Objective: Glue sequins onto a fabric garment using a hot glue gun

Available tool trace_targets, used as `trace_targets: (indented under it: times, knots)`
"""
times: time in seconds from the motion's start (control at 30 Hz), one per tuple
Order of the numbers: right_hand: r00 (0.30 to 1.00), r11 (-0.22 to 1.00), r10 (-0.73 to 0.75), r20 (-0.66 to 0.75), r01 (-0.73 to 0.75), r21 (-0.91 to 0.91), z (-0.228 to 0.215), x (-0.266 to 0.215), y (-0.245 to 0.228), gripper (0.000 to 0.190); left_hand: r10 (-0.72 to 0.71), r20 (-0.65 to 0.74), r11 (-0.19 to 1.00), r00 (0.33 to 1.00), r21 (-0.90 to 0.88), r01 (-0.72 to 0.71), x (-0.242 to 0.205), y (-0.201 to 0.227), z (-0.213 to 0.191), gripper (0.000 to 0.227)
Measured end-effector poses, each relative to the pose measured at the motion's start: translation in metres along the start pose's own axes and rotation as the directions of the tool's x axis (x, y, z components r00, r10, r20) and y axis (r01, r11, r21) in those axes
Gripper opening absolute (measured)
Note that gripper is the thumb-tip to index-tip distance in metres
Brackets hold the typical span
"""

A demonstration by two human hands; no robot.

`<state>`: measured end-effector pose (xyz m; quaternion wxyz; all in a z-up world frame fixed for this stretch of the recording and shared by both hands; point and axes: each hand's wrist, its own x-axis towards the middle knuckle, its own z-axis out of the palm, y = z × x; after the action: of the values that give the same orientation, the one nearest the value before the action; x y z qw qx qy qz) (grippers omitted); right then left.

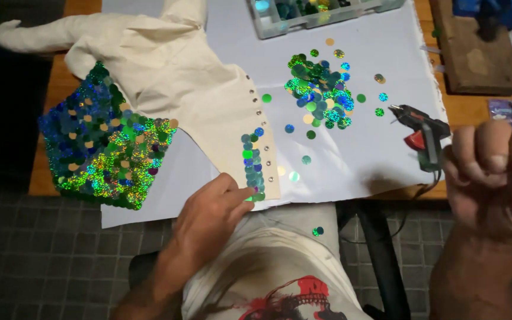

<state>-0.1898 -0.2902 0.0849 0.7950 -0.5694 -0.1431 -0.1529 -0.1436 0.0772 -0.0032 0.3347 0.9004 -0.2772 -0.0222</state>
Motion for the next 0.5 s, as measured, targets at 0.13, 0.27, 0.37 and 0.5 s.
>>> trace_targets:
  times: [0.13, 0.27, 0.37, 0.5]
  knots:
    - [1.000, 0.977, -0.007, -0.009, 0.005, -0.214, 0.038, 0.018, -0.009, 0.026, 0.097, -0.064, 0.981, 0.993, -0.164, -0.106, 0.016, 0.029, -0.022, 0.024]
    - [0.967, 0.949, 0.168, 0.190, -0.106, -0.297, 0.077, 0.037, -0.001, 0.017, 0.123, -0.026, 0.911, 0.992, -0.394, -0.123, 0.057, 0.067, -0.031, 0.070]
    - [0.942, 0.905, 0.286, 0.175, -0.206, -0.371, 0.081, 0.053, 0.021, 0.005, 0.296, -0.029, 0.863, 0.955, -0.419, -0.281, 0.092, 0.080, -0.020, 0.049]
    - [0.962, 0.935, 0.234, 0.144, -0.181, -0.306, 0.072, 0.077, 0.033, 0.008, 0.297, -0.164, 0.850, 0.941, -0.404, -0.339, 0.121, 0.068, -0.002, 0.032]
